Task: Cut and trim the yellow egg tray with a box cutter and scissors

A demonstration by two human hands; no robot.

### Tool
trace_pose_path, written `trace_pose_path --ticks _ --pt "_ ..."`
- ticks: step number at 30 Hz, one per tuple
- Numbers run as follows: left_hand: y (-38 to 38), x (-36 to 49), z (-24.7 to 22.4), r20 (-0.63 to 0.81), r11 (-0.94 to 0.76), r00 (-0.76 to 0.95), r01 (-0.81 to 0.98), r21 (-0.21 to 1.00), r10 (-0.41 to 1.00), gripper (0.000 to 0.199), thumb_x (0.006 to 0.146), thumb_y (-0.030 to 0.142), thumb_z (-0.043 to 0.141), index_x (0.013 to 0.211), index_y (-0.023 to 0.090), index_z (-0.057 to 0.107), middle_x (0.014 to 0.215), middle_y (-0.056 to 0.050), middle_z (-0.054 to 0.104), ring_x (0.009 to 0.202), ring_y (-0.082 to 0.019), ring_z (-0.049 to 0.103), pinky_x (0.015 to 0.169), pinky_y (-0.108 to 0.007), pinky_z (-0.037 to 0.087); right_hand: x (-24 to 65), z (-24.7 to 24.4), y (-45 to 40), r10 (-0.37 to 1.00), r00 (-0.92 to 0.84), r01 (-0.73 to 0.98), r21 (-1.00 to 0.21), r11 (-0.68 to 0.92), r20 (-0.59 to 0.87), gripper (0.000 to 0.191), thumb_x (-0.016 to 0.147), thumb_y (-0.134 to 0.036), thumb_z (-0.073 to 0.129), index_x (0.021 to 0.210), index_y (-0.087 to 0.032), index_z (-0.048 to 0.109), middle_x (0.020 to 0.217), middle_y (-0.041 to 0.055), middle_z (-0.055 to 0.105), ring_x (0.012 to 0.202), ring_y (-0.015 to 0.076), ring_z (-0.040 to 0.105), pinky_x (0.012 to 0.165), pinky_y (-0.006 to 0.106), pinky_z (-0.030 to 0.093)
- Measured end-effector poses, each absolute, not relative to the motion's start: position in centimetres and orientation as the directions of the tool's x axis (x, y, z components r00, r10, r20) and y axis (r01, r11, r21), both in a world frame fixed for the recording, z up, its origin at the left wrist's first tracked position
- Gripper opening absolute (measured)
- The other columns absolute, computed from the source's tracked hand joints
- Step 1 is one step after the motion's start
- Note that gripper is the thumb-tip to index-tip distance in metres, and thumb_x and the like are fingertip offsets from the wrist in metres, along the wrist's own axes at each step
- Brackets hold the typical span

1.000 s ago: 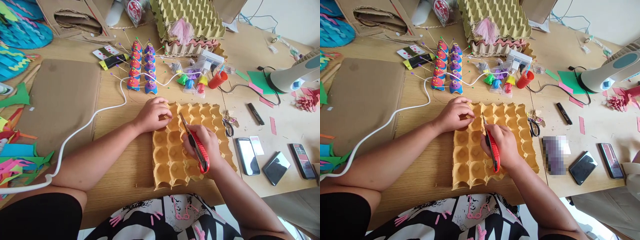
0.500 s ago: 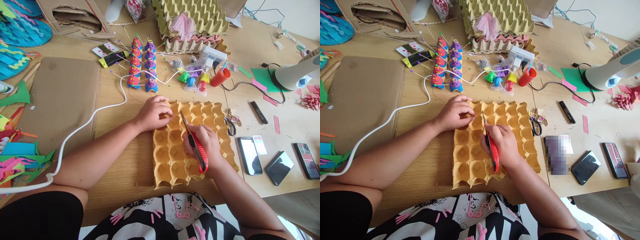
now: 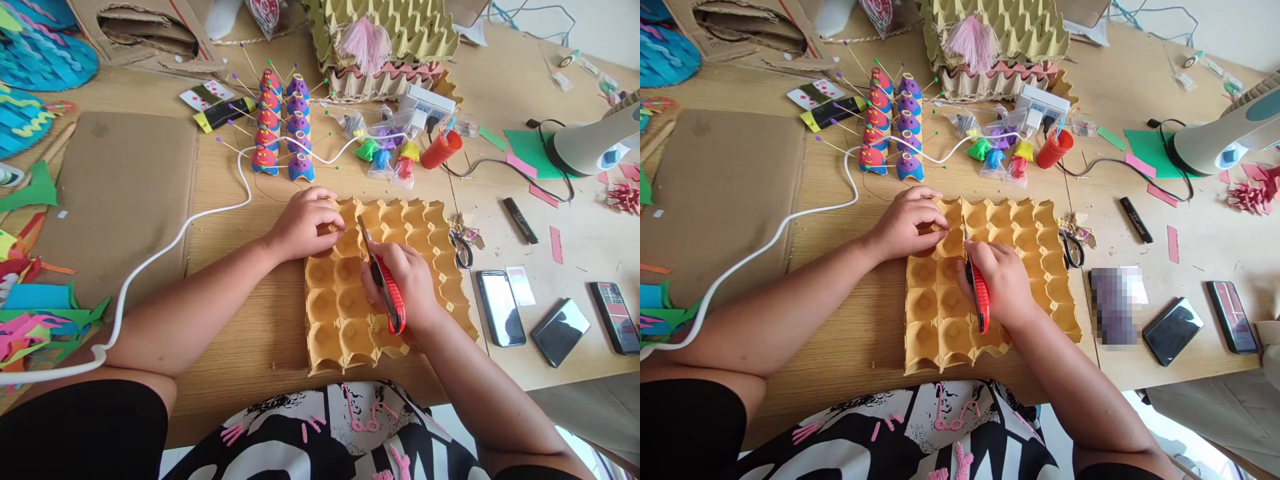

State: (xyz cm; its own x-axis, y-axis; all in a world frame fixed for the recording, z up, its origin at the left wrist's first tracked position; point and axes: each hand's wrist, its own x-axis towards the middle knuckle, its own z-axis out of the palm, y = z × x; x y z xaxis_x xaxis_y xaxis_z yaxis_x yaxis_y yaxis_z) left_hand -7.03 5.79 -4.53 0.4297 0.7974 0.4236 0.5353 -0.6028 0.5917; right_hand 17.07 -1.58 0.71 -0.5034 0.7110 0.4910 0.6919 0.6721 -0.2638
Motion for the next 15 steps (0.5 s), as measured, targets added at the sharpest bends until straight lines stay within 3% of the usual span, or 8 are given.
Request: trace_pose_path --ticks 8,15 --pt "5.81 -6.98 -4.45 0.435 -0.608 0.425 0.527 0.594 0.794 0.014 0.084 0.030 0.069 0.087 0.026 0.082 0.086 -0.002 0.081 0.126 -0.030 0.065 0.111 -0.046 0.050 17.33 1.33 -1.74 0.697 -0.536 0.679 -0.246 0.691 0.477 0.020 0.097 -0.033 0.064 0.112 -0.021 0.058 0.072 -0.0018 0.064 0.061 0.0154 0.055 0.062 0.030 0.044" --pt "5.77 -7.00 -4.32 0.407 -0.593 0.433 0.535 0.602 0.804 0.013 0.085 0.030 0.069 0.087 0.026 0.081 0.086 -0.002 0.080 0.127 -0.030 0.063 0.113 -0.047 0.049 17.05 1.52 -1.83 0.654 -0.581 0.681 -0.151 0.716 0.484 0.017 0.091 -0.019 0.061 0.108 -0.021 0.057 0.073 -0.0011 0.068 0.063 0.0174 0.058 0.064 0.033 0.042"
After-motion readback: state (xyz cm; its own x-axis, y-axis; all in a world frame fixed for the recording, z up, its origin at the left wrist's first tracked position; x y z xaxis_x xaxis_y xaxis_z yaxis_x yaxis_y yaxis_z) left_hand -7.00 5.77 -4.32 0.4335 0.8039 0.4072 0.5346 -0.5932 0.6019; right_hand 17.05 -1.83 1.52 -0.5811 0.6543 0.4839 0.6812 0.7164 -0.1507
